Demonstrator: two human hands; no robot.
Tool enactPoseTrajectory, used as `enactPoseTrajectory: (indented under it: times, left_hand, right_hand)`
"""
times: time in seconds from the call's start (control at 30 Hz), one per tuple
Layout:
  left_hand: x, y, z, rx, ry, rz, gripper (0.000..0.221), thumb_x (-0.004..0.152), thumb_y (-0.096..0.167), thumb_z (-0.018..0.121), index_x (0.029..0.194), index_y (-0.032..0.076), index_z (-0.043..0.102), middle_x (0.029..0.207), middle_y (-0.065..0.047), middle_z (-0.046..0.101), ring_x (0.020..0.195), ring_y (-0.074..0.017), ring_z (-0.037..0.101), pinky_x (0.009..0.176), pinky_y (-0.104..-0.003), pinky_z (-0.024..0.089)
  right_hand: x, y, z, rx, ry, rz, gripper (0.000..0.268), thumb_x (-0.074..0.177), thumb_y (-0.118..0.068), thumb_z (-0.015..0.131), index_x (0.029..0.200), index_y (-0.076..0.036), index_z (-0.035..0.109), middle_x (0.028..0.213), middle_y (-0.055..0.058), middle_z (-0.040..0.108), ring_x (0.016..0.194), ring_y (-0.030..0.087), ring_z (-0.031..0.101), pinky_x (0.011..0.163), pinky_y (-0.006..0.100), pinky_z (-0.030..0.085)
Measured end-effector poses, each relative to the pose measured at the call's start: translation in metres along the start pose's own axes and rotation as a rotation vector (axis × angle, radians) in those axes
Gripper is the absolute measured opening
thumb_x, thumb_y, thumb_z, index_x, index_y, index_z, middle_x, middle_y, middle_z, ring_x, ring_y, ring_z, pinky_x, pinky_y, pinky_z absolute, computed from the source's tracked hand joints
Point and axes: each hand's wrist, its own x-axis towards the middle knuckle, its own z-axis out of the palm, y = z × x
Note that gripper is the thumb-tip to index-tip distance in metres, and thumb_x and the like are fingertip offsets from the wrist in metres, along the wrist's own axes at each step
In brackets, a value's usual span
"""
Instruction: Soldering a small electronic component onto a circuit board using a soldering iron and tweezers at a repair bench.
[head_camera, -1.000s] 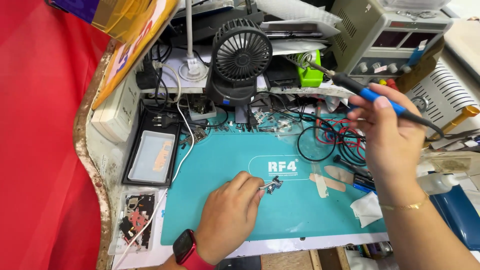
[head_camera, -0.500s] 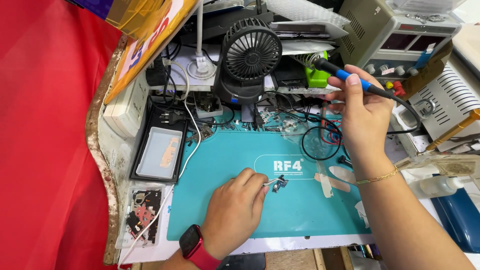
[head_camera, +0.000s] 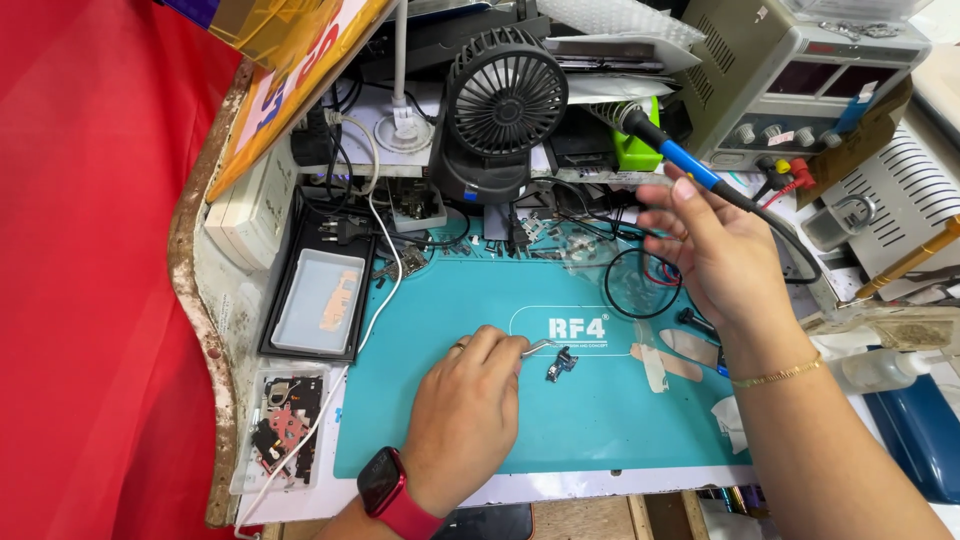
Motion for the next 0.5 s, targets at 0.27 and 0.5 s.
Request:
enactPoseTrajectory:
  times: [0.27, 0.5]
  left_hand:
    - [-0.001, 0.001, 0.0, 0.0, -0.001, -0.005, 0.026, 0.094, 0.001, 0.052, 0.113, 0.01, 0.066, 0.1, -0.004, 0.061, 0.079, -0.0273, 0.059, 0.061, -0.041, 0.049]
    - [0.0, 0.0, 0.001, 0.072, 0.014, -0.004, 0.021, 0.099, 0.006, 0.053, 0.114, 0.011, 0.067, 0.099, -0.004, 0.062, 0.078, -0.0275, 0.059, 0.06, -0.042, 0.05]
  right_hand:
    - [-0.059, 0.003, -0.022, -0.291, -0.234, 0.185, 0.046, 0.092, -0.013, 0.059, 0.135, 0.001, 0.064, 0.107, 0.021, 0.076, 0.082, 0.029, 0.07, 0.068, 0.044, 0.063]
    - [-0.109, 0.061, -0.067, -0.342, -0.201, -0.158, 0.025, 0.095, -0.018, 0.065, 0.108, 0.001, 0.076, 0.085, 0.016, 0.082, 0.061, 0.018, 0.066, 0.067, 0.029, 0.059]
